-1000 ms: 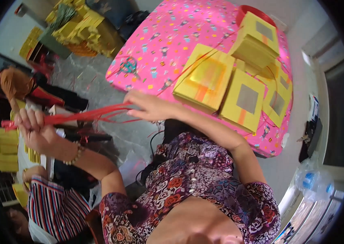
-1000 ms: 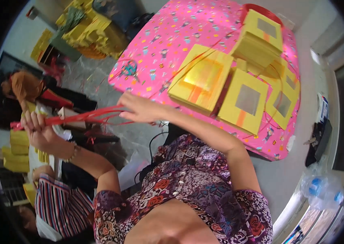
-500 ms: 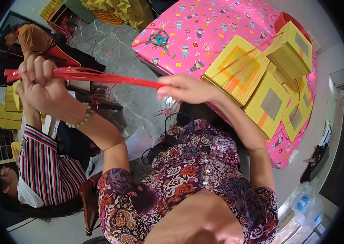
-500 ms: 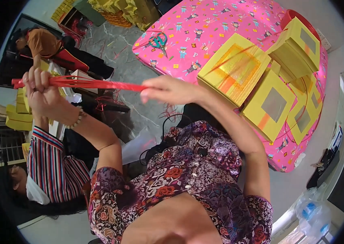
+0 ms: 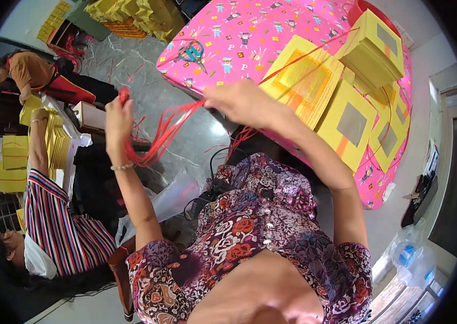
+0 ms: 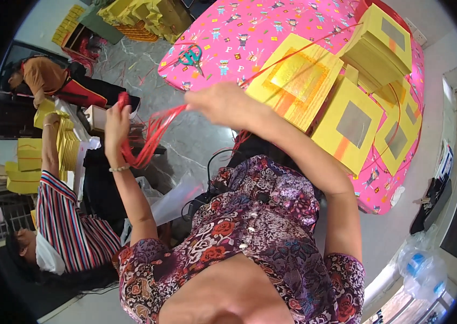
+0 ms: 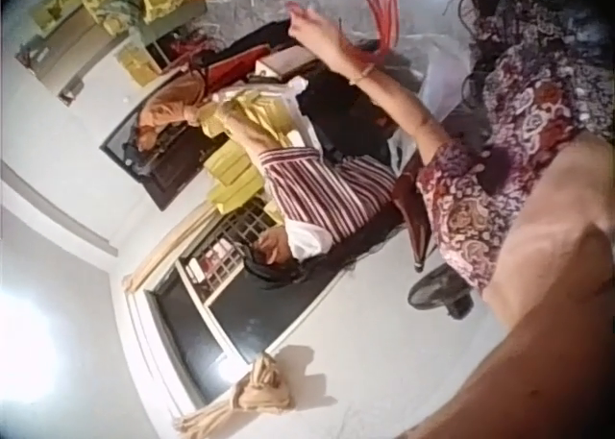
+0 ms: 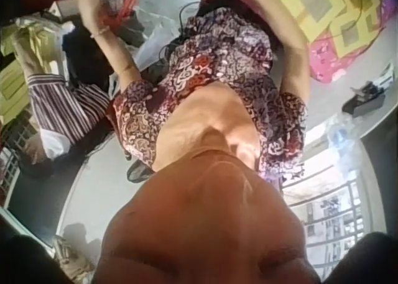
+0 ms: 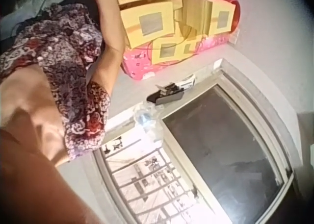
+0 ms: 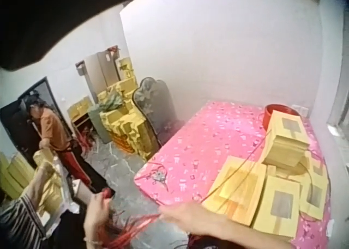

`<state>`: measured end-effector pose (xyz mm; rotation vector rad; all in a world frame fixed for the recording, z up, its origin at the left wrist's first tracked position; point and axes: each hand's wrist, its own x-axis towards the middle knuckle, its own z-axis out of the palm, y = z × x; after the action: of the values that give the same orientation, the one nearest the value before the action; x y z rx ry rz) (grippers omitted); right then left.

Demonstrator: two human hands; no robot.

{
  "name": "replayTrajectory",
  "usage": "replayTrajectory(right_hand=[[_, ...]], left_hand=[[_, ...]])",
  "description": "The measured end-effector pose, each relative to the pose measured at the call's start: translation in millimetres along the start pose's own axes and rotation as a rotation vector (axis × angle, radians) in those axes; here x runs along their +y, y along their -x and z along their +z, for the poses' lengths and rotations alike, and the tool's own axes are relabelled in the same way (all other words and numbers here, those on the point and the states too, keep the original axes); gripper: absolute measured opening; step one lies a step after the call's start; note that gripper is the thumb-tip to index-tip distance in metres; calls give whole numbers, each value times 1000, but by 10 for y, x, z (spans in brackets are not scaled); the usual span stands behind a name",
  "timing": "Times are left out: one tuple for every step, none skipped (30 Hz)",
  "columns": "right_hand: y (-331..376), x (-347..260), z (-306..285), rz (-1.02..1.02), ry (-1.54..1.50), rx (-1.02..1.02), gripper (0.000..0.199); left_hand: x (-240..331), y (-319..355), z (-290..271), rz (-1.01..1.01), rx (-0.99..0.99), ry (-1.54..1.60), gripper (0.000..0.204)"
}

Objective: Preparing red plastic strips for tying boxes by straightening and organizing them.

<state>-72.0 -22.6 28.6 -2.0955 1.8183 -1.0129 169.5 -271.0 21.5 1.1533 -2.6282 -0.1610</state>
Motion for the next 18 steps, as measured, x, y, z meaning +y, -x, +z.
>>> replayTrajectory(right_hand=[[-54, -86, 143, -75, -13, -3, 17], [-63, -116, 262, -126, -16, 2, 16], [-80, -166, 348, -85, 25, -73, 14], [-111, -175, 407, -83, 24, -70, 14], [-133, -184, 460, -77, 50, -46, 14], [-167, -198, 446, -78, 79, -26, 14], [-178, -179, 394, -103, -19, 11, 18], [-184, -156, 305, -99, -16, 13, 18], [-189, -155, 225, -85, -26, -10, 19], [-212, -156, 163, -71, -36, -33, 21], [-242, -147, 125, -10, -15, -79, 24], [-255, -80, 76, -5, -10, -77, 24], [-258, 14, 15, -31, -97, -81, 24], [-267, 106, -65, -62, -183, -86, 24], [-283, 184, -144, -17, -264, -110, 28], [-260, 235, -241, -19, -266, -110, 28], [-232, 295, -334, 24, -310, -106, 29], [-221, 345, -381, 64, -355, -104, 31]], left_hand=[[-30, 47, 158, 195, 191, -71, 40], [298, 57, 131, 266, 255, -33, 43], [592, 74, -4, 286, 105, 308, 44], [804, 108, -109, 296, -50, 645, 45], [908, 170, -106, 297, -52, 644, 45], [984, 224, -100, 277, -299, 773, 42], [1052, 280, -112, 253, -549, 896, 40], [1171, 306, -257, 131, -713, 802, 34], [1114, 325, -199, 130, -704, 895, 33], [1037, 340, -146, 129, -693, 988, 35], [990, 359, -198, 81, -633, 985, 35], [941, 368, -264, 41, -574, 982, 36], [860, 393, -293, 13, -409, 1027, 33], [746, 368, -421, 22, -288, 1160, 30], [638, 350, -540, -108, -137, 1233, 28], [302, 317, -582, -79, -92, 1503, 26], [160, 279, -691, -179, 118, 1483, 26], [-151, 261, -718, -185, 203, 1623, 25]])
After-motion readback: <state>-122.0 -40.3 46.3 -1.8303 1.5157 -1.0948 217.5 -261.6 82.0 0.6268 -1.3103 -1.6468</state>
